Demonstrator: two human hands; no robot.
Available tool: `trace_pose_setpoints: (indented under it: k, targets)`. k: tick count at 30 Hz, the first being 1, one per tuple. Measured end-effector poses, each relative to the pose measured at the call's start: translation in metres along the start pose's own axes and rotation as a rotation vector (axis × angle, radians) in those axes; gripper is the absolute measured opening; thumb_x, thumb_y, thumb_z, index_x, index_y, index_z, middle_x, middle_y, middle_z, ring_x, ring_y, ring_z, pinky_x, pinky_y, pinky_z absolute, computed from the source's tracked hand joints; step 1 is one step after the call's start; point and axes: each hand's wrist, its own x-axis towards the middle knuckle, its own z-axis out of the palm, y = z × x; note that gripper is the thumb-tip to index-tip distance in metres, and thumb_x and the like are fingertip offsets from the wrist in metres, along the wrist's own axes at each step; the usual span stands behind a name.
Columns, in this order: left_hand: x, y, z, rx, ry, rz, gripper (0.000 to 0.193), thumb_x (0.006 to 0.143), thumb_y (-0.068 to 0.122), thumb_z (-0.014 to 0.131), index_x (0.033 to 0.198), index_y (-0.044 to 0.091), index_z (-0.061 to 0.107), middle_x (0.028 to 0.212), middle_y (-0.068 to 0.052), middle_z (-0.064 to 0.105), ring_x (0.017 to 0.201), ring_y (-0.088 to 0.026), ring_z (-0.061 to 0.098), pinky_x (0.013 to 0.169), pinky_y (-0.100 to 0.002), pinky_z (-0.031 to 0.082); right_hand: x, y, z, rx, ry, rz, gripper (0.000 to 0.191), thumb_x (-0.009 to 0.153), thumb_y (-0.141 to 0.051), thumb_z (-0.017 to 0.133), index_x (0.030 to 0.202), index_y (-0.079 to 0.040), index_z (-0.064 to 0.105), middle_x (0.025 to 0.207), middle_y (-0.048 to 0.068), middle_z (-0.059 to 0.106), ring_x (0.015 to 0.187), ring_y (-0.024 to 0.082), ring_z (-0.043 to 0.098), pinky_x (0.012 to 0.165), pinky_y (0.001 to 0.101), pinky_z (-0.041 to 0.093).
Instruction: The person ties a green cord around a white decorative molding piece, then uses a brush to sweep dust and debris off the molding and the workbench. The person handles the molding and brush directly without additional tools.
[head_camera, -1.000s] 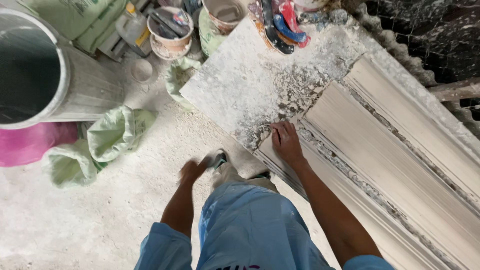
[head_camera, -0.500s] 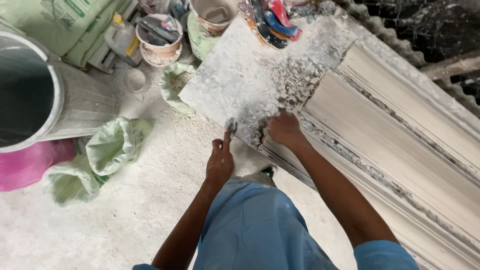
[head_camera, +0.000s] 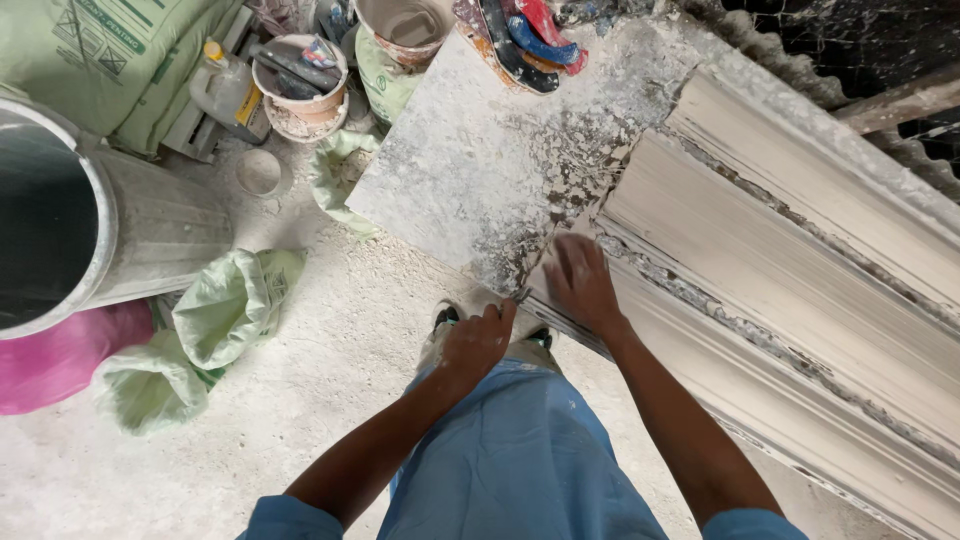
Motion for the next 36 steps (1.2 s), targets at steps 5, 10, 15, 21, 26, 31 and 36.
trace_pose_setpoints:
  k: [5,10,15,21,26,31,36]
  targets:
    - [0.008,-0.005,-0.001,-0.009,-0.082,0.047,0.037,0.094,0.016,0.059,0.126,0.000,0.048,0.081,-0.012,0.065,0.062,-0.024,0.072,0.045,-0.036,0.057,-0.020,0.003,0.007,-0.173,-0.123,-0.024,0.084,0.084,-0.052,0.072,0.146,-0.002,0.046,0.153,0.018,0.042,0.135,0.041,0.043,0.112,0.0529,0.036]
    - [0.024,-0.001,-0.008,-0.125,-0.235,-0.033,0.034,0.097,0.014,0.055,0.126,-0.001,0.047,0.087,-0.019,0.071,0.073,-0.031,0.075,0.054,-0.041,0.060,-0.014,0.006,0.016,-0.254,-0.152,-0.021,0.095,0.082,-0.060,0.071,0.150,-0.001,0.040,0.154,0.018,0.040,0.138,0.039,0.042,0.115,0.0548,0.031]
    - [0.033,0.003,-0.020,-0.279,-0.332,-0.094,0.033,0.100,0.012,0.052,0.127,-0.004,0.046,0.093,-0.025,0.074,0.083,-0.037,0.075,0.066,-0.045,0.061,-0.014,0.005,0.019,-0.246,-0.180,-0.006,0.096,0.083,-0.061,0.068,0.153,-0.003,0.038,0.158,0.018,0.038,0.138,0.037,0.041,0.117,0.0542,0.029]
    - [0.051,0.010,-0.018,-0.340,-0.516,-0.165,0.035,0.099,0.013,0.052,0.128,-0.003,0.042,0.104,-0.028,0.071,0.093,-0.039,0.074,0.071,-0.046,0.062,-0.014,0.007,0.020,-0.281,-0.208,-0.011,0.095,0.087,-0.062,0.065,0.154,-0.002,0.037,0.158,0.018,0.038,0.137,0.037,0.041,0.116,0.0541,0.029]
    - [0.053,0.011,0.003,-0.436,-0.417,-0.176,0.026,0.103,0.012,0.051,0.125,-0.001,0.045,0.114,-0.029,0.070,0.101,-0.040,0.072,0.078,-0.051,0.058,-0.015,0.005,0.021,-0.300,-0.183,-0.006,0.090,0.089,-0.062,0.063,0.153,-0.003,0.038,0.158,0.017,0.039,0.141,0.036,0.040,0.116,0.0539,0.028]
    - [0.038,-0.002,0.014,-0.339,-0.290,-0.106,0.035,0.097,0.012,0.053,0.128,-0.002,0.045,0.099,-0.025,0.072,0.089,-0.038,0.074,0.070,-0.047,0.061,-0.015,0.000,0.019,-0.279,-0.190,0.031,0.092,0.089,-0.061,0.063,0.154,-0.003,0.036,0.158,0.017,0.038,0.141,0.036,0.038,0.117,0.0529,0.027]
    - [0.036,0.002,0.010,-0.100,-0.192,-0.134,0.034,0.100,0.018,0.051,0.130,0.002,0.046,0.088,-0.019,0.072,0.074,-0.034,0.075,0.058,-0.046,0.061,-0.018,0.000,0.017,-0.238,-0.143,0.038,0.086,0.089,-0.053,0.065,0.157,-0.007,0.036,0.161,0.013,0.037,0.143,0.035,0.038,0.118,0.0509,0.028]
